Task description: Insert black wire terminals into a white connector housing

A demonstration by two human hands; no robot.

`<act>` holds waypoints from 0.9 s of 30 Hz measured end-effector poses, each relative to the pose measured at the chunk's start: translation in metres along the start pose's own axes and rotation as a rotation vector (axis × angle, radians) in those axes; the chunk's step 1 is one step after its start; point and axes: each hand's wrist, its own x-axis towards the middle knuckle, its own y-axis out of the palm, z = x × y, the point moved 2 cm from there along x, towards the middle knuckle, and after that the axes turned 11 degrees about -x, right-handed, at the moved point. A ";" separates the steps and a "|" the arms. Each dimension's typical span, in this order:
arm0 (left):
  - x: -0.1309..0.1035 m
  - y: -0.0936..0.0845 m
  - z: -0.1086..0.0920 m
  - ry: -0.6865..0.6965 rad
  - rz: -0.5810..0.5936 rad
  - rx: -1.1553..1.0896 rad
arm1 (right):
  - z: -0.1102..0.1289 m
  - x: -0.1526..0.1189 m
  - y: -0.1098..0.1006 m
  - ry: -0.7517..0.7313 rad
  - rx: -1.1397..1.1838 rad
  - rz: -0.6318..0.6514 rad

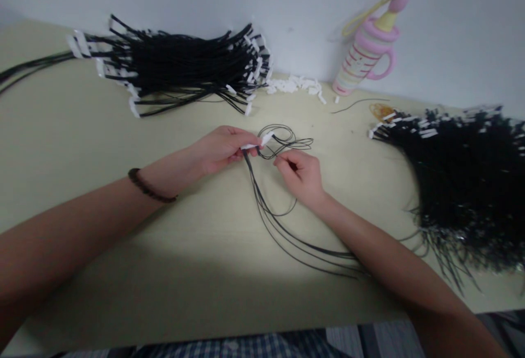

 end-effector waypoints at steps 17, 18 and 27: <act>0.011 -0.003 0.020 -0.034 -0.044 -0.035 | 0.008 -0.005 -0.002 -0.085 -0.117 -0.073; 0.011 -0.003 0.020 -0.038 -0.044 -0.032 | 0.008 -0.005 -0.002 -0.086 -0.114 -0.066; 0.004 0.007 0.022 0.090 0.049 0.099 | 0.005 -0.004 0.001 -0.086 -0.165 0.052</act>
